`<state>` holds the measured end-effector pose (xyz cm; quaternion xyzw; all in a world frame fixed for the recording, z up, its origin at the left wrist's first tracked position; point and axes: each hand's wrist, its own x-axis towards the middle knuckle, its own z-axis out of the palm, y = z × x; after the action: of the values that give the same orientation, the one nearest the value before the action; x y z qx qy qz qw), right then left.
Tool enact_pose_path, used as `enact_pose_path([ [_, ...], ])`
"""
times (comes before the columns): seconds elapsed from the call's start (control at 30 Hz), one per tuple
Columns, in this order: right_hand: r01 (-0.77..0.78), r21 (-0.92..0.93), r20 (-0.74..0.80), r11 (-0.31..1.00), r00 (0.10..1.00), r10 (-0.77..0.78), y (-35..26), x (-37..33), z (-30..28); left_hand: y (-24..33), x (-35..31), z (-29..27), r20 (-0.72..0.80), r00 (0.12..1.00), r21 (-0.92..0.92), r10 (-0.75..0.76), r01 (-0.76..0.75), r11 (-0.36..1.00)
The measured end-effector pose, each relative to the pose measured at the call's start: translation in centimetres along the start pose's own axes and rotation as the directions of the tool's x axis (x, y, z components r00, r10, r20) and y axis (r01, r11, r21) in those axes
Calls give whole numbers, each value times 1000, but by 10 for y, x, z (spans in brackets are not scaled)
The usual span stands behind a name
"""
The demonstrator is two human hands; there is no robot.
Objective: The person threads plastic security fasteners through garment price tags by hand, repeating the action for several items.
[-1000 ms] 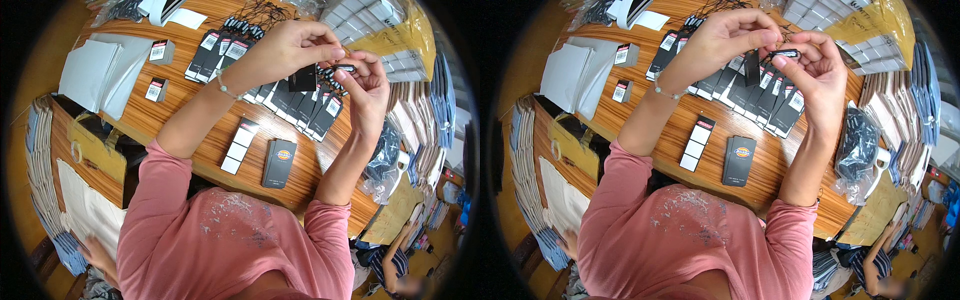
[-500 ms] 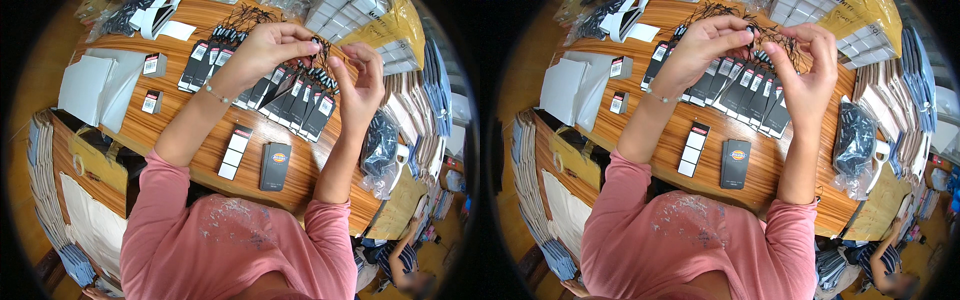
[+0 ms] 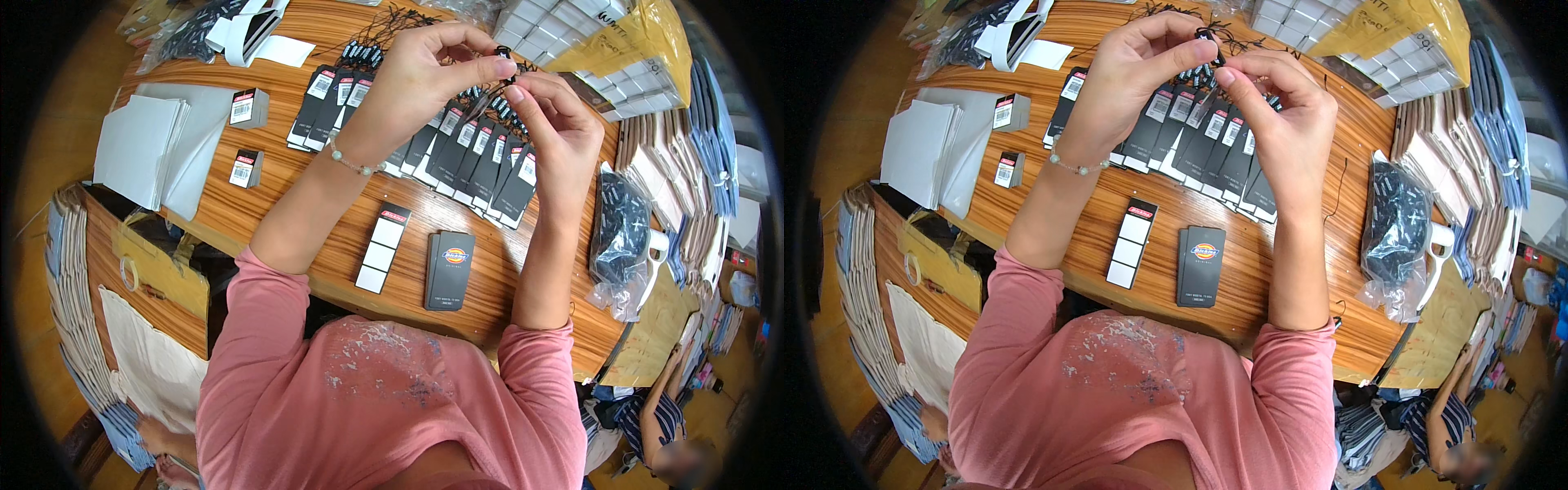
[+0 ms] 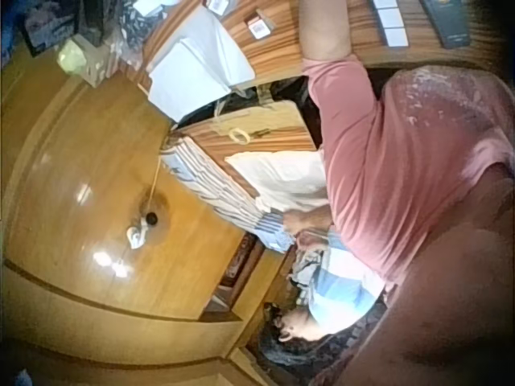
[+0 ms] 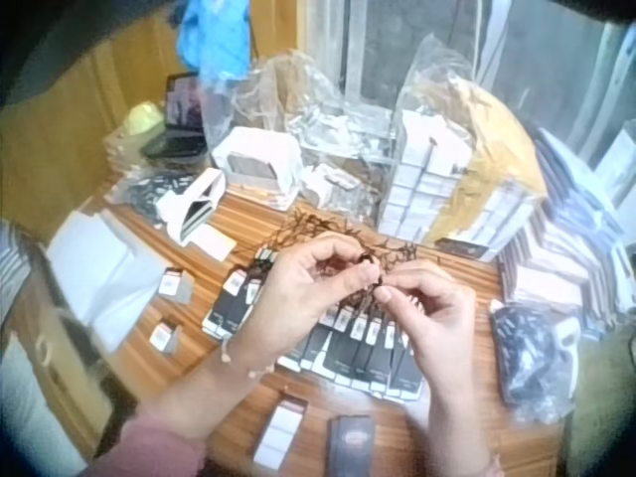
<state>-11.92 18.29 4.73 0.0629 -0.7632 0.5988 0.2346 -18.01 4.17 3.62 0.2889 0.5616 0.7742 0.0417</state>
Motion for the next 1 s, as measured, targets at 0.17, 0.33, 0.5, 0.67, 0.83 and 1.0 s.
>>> enact_pose_path([
  [0.17,-69,126,-11,990,997,71,0,0,2,0,1,1,24,1000,-13,-15,16,1000],
  [0.33,-38,3,72,999,997,38,-1,1,-6,2,0,0,68,994,10,-90,89,996],
  [0.5,12,-27,164,1000,986,-7,-2,3,-12,2,-1,0,87,990,42,-115,112,993],
  [0.67,-113,21,230,993,967,105,-8,3,-14,4,-1,-1,120,984,13,-135,134,991],
  [0.83,-49,-4,220,999,974,48,-6,3,-14,1,-1,-1,136,980,18,-148,146,989],
  [1.0,-40,46,148,998,988,32,-1,3,-13,0,-3,6,103,989,-97,-105,115,989],
])
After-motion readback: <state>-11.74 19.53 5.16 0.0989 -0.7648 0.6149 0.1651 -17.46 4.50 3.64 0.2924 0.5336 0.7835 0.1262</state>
